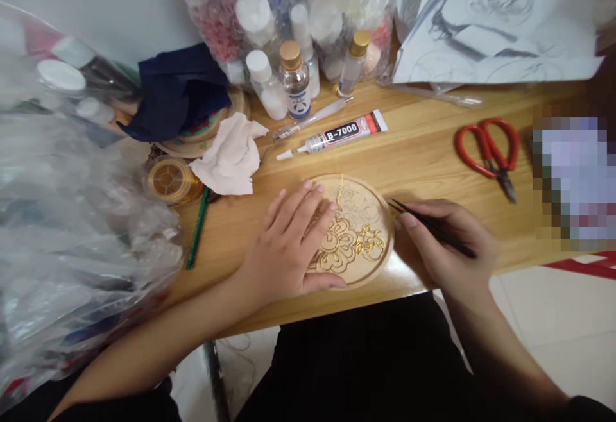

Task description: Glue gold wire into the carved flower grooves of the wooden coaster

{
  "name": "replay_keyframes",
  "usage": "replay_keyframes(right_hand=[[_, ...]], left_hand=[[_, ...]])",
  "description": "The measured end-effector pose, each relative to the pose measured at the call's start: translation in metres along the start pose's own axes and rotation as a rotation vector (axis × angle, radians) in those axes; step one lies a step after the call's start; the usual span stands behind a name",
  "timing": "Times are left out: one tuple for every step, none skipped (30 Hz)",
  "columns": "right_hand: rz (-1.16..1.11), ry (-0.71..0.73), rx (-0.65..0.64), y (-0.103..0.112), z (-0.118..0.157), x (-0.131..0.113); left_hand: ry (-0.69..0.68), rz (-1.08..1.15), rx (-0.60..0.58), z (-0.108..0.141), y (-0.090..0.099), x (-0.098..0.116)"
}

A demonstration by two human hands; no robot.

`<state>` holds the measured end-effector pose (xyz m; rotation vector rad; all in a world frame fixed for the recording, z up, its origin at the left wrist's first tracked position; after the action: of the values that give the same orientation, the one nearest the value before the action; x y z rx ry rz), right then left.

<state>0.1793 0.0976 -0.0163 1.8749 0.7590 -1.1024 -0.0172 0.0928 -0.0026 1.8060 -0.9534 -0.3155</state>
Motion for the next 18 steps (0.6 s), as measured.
replay_keyframes(right_hand=[[0.000, -0.003, 0.000, 0.000, 0.000, 0.000], [0.000, -0.006, -0.002, 0.000, 0.000, 0.001], [-0.001, -0.011, -0.003, 0.001, 0.001, 0.002], [-0.004, -0.015, -0.004, 0.001, 0.001, 0.002], [-0.008, -0.017, -0.005, 0.001, 0.001, 0.002], [-0.011, -0.020, -0.007, 0.001, 0.001, 0.003], [-0.012, -0.023, -0.009, 0.001, 0.000, 0.003], [-0.010, -0.025, -0.012, 0.001, 0.000, 0.003], [-0.007, -0.023, -0.014, 0.000, 0.000, 0.003], [-0.005, -0.020, -0.016, 0.000, 0.000, 0.003], [-0.003, -0.018, -0.017, 0.000, 0.000, 0.003], [-0.005, -0.014, -0.016, 0.000, 0.000, 0.003], [-0.007, -0.011, -0.016, 0.000, 0.000, 0.003], [-0.008, -0.011, -0.016, 0.000, 0.000, 0.003], [-0.006, -0.012, -0.016, 0.000, 0.001, 0.003], [-0.003, -0.013, -0.015, 0.000, 0.001, 0.003], [0.004, -0.013, -0.015, 0.000, 0.001, 0.004], [0.010, -0.012, -0.014, 0.000, 0.001, 0.004]], left_hand=[[0.006, -0.011, -0.013, 0.000, -0.002, -0.001], [0.010, -0.012, -0.019, 0.000, -0.003, -0.002], [0.017, -0.008, -0.014, -0.001, -0.004, -0.002], [0.024, 0.000, -0.011, -0.001, -0.005, -0.003], [0.031, 0.008, -0.012, -0.001, -0.006, -0.004], [0.037, 0.017, -0.018, 0.000, -0.007, -0.005], [0.040, 0.025, -0.032, 0.000, -0.009, -0.005], [0.040, 0.032, -0.050, 0.000, -0.011, -0.005], [0.039, 0.040, -0.064, 0.001, -0.012, -0.005], [0.038, 0.047, -0.074, 0.001, -0.013, -0.005], [0.036, 0.052, -0.083, 0.001, -0.013, -0.005], [0.034, 0.056, -0.088, 0.001, -0.013, -0.005], [0.034, 0.059, -0.086, 0.001, -0.013, -0.006], [0.036, 0.062, -0.082, 0.001, -0.013, -0.006], [0.039, 0.067, -0.077, 0.001, -0.013, -0.006], [0.045, 0.074, -0.074, 0.001, -0.013, -0.007], [0.051, 0.081, -0.074, 0.001, -0.014, -0.007], [0.058, 0.088, -0.076, 0.001, -0.014, -0.008]])
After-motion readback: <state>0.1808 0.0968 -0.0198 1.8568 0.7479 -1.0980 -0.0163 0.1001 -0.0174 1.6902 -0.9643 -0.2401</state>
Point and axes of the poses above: each hand's wrist, its own z-axis away from the middle knuckle, its own y-axis out of the back of the hand, x = y × z, the point moved 10 cm from there along -z, towards the middle knuckle, and after that the axes turned 14 degrees about x, right-handed, at the moved point
